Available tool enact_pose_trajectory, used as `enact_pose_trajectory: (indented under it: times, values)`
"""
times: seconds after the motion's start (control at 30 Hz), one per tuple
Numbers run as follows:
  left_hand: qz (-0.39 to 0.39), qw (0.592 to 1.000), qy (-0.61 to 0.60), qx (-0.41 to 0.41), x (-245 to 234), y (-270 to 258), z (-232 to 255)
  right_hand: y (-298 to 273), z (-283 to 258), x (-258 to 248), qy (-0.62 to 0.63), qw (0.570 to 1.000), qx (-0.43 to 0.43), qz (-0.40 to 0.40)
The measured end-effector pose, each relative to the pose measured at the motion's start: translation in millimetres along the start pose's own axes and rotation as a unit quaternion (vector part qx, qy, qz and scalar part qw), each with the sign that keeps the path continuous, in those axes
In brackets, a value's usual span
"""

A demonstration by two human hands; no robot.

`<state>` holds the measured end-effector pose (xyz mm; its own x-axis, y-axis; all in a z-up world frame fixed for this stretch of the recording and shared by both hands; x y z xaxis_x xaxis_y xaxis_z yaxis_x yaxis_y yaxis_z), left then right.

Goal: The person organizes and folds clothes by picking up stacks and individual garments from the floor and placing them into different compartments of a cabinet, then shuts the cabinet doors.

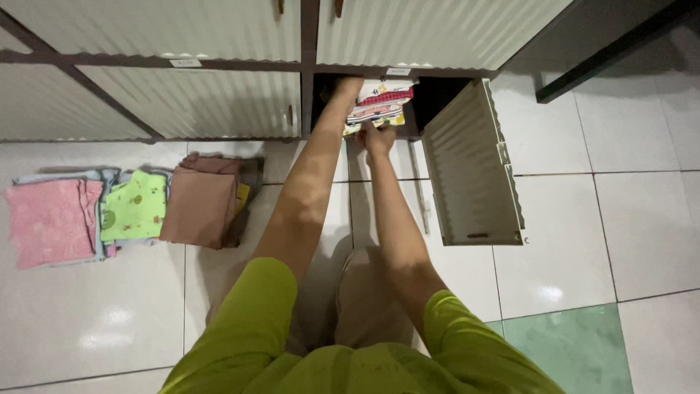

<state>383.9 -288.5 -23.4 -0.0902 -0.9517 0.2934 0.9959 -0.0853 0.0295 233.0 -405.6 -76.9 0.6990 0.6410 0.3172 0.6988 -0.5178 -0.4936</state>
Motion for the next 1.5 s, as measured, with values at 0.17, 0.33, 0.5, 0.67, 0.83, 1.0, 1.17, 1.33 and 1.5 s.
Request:
enact_pose_trajectory:
  times: [0.17,0.33,0.5,0.67,0.83,1.0,1.17,1.33,1.5]
  values:
    - [-0.028,0.999,-0.027,0.004,26.5,27.0,-5.0,-42.6,-87.7,-22.1,-0.261,0.915,-0.266,0.156]
    - [-0.05,0.998,-0.03,-0.008,14.3,40.7,-35.7,-125.2,-174.3,41.0,-0.324,0.777,-0.523,0.132]
    - [-0.051,0.995,0.066,-0.051,-8.5,43.2,-66.7,-89.2,-147.1,93.5,-0.516,0.723,-0.452,0.084]
    - [-0.096,0.971,-0.198,0.09,-30.0,5.7,-74.6,-104.3,-133.5,92.6,-0.449,0.759,-0.463,0.089]
    - [0.029,0.99,-0.123,-0.061,-25.9,17.4,-101.2,-137.8,-157.9,111.7,-0.537,0.641,-0.503,0.218]
    - [-0.002,0.985,-0.126,-0.115,-21.1,2.3,-123.0,-107.5,-151.0,114.0,-0.524,0.716,-0.449,0.108]
    - [-0.081,0.979,-0.102,0.156,-29.8,11.5,-92.9,-111.9,-149.5,121.0,-0.592,0.625,-0.487,0.151]
    - [-0.105,0.982,-0.088,0.13,-15.9,23.0,-96.0,-138.9,-156.5,124.2,-0.549,0.616,-0.531,0.193]
    - [-0.116,0.982,-0.087,0.119,2.5,35.2,-111.5,-94.6,-154.0,113.4,-0.504,0.692,-0.496,0.147]
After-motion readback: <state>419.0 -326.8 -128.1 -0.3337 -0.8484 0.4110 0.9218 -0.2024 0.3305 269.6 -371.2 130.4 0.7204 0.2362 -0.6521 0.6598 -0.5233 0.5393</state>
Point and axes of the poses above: each hand's wrist, its own y-axis towards the middle knuckle, its own x-axis out of the palm, z = x × y, the point moved 10 cm from there along y, towards the middle knuckle, and after that the axes turned 13 degrees about x, right-handed, at the moved point
